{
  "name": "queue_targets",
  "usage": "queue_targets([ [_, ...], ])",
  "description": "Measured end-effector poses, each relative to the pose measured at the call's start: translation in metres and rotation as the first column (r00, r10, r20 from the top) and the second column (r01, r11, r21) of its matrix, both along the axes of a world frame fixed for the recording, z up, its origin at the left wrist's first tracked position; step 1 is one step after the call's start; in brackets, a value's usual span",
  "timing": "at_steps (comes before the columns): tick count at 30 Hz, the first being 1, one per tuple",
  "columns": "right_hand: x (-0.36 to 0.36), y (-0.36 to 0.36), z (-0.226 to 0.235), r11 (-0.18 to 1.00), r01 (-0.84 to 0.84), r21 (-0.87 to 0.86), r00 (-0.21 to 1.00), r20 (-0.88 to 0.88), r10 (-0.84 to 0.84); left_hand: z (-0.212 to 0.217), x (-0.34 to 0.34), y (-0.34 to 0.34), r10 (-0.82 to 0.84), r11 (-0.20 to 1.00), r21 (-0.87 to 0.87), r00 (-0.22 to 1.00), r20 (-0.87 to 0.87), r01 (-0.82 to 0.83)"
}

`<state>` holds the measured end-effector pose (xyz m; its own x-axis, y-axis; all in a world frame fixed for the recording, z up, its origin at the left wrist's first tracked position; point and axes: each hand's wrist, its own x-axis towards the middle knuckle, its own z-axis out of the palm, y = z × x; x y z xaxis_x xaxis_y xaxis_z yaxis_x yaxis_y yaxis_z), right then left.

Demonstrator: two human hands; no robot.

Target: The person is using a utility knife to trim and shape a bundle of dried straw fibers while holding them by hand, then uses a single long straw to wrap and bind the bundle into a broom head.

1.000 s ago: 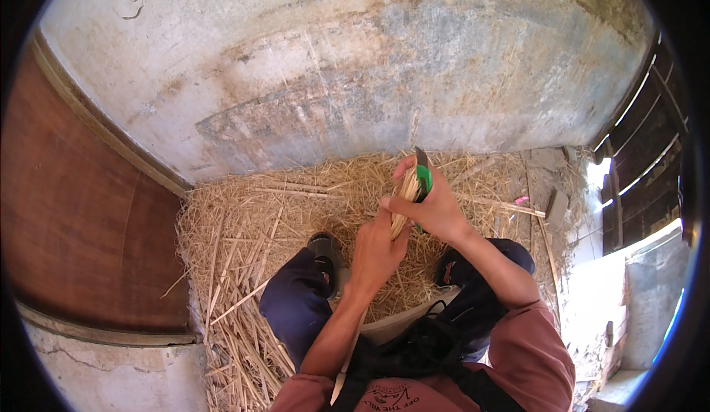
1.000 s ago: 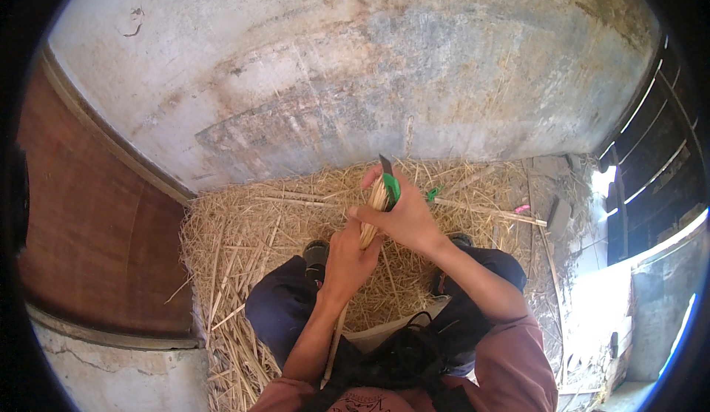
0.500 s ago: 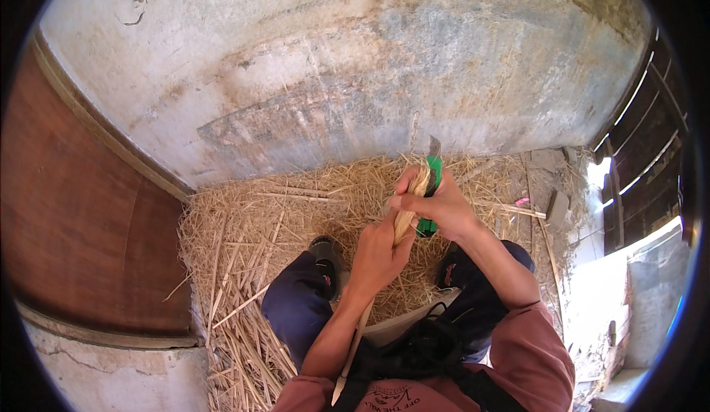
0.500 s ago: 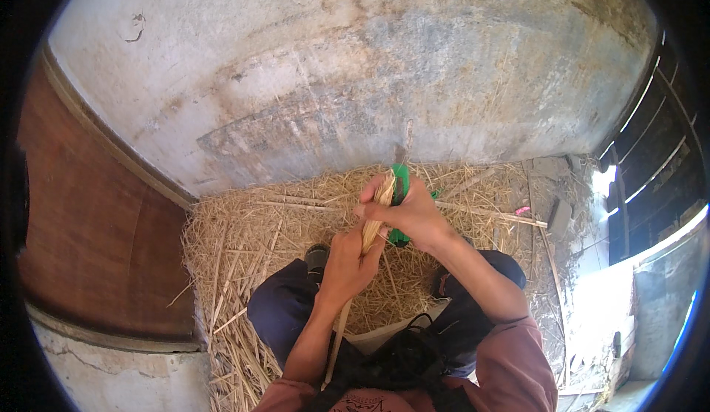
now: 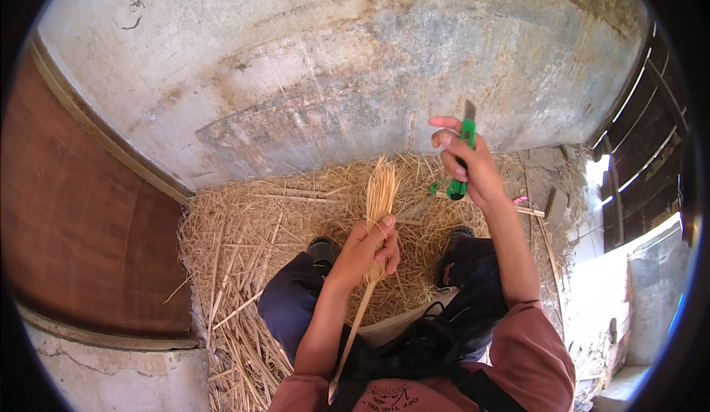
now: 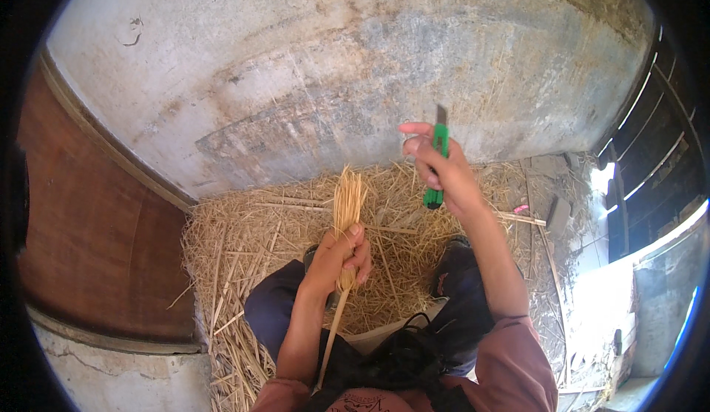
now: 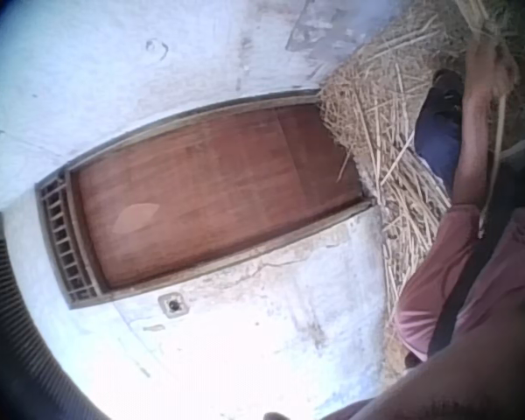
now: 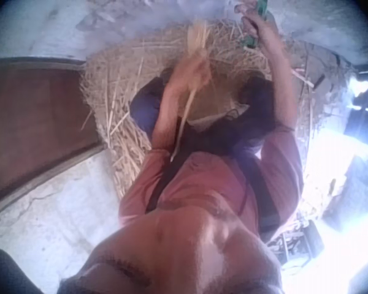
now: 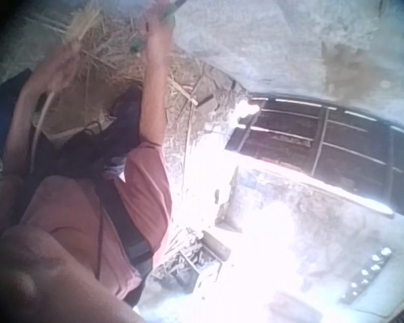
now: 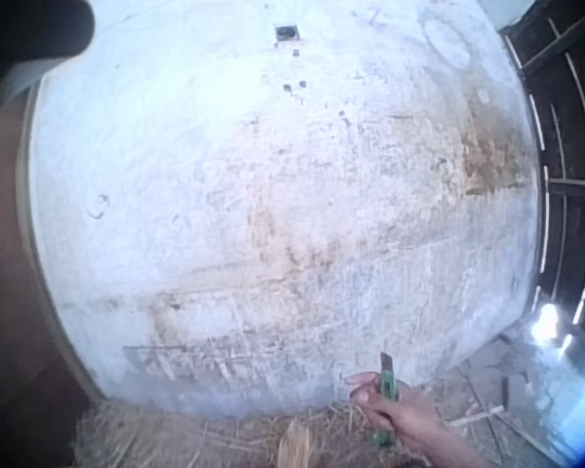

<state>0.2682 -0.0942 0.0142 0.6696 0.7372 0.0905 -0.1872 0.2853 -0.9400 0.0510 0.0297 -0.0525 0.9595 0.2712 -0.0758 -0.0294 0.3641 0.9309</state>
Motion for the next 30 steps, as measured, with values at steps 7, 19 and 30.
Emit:
queue_targets([
  [7,-0.038,-0.008,-0.006,0.945,0.039,-0.324,0.743,0.642,0.19,-0.013,0.008,0.001,0.122,0.98,0.168,0.99,-0.069,-0.11],
  [19,-0.052,0.012,-0.03,0.969,0.112,-0.22,0.637,0.764,0.099,-0.008,0.006,-0.002,0.362,0.725,0.633,0.932,-0.015,-0.272],
  [30,-0.03,0.004,-0.011,0.904,0.379,-0.196,0.656,0.746,-0.113,-0.02,0.007,0.003,0.47,0.458,0.83,0.879,0.078,-0.318],
])
